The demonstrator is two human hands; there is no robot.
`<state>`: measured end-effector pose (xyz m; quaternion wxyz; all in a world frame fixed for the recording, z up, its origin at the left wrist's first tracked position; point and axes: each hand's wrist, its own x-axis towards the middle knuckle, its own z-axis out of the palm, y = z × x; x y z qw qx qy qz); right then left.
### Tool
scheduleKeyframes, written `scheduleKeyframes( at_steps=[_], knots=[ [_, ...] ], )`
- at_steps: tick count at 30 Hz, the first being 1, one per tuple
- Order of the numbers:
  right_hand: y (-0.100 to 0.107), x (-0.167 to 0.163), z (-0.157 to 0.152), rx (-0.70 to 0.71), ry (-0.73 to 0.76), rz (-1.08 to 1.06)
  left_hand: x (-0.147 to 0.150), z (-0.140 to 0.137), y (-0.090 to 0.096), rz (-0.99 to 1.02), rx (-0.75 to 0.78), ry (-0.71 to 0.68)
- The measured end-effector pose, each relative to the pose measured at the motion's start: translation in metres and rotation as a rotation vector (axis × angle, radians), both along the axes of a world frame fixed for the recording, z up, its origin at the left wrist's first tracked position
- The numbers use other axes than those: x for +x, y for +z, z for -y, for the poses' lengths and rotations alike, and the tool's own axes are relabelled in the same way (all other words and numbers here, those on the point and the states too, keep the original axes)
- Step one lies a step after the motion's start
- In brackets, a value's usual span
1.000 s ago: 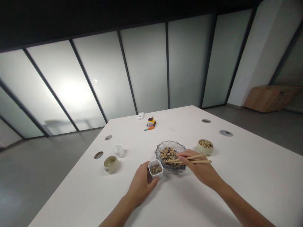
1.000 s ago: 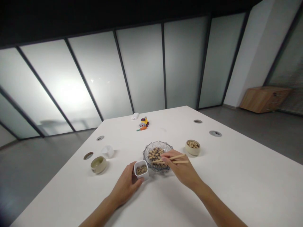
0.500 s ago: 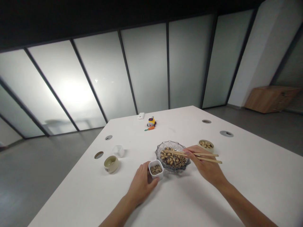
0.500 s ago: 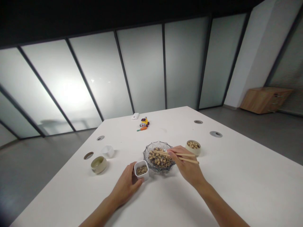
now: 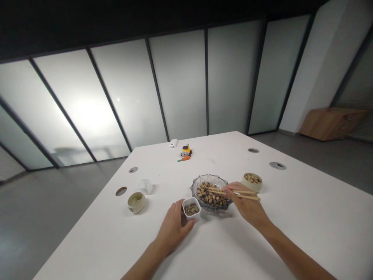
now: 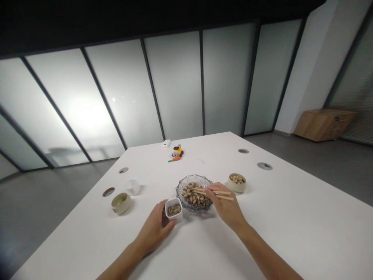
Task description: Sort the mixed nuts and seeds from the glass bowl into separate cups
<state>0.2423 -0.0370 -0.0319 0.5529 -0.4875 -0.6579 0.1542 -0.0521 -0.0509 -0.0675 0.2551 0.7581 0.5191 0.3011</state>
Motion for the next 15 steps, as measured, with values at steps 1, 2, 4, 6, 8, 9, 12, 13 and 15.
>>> scheduleKeyframes(
  at_steps=[1,2,4,6,8,9,12,13,15],
  knots=[
    [0.001,0.0,0.0,0.006,-0.002,0.01,0.0,0.0,-0.001,0.001,0.002,-0.002],
    [0.002,0.001,0.0,0.015,-0.006,0.02,0.0,0.0,-0.001,0.004,0.006,-0.003],
    [0.004,0.003,0.0,0.041,-0.026,0.027,-0.001,0.0,-0.001,0.008,0.009,-0.01],
    [0.007,0.005,0.0,0.051,-0.048,0.006,-0.001,0.0,-0.001,0.004,0.005,-0.014],
    [0.008,0.004,0.002,0.021,-0.043,-0.083,0.0,0.0,0.001,0.0,-0.004,-0.012],
    [0.009,0.003,0.003,-0.009,-0.015,-0.146,0.0,0.001,0.001,-0.001,-0.007,-0.008],
    [0.011,-0.002,0.008,-0.107,0.109,-0.266,0.001,0.001,0.003,-0.006,-0.018,-0.003],
    [0.012,-0.003,0.01,-0.124,0.135,-0.251,0.001,0.001,0.003,-0.01,-0.021,0.0],
    [0.016,-0.003,0.013,-0.112,0.124,-0.172,0.001,0.001,0.003,-0.015,-0.025,0.009]
  ],
)
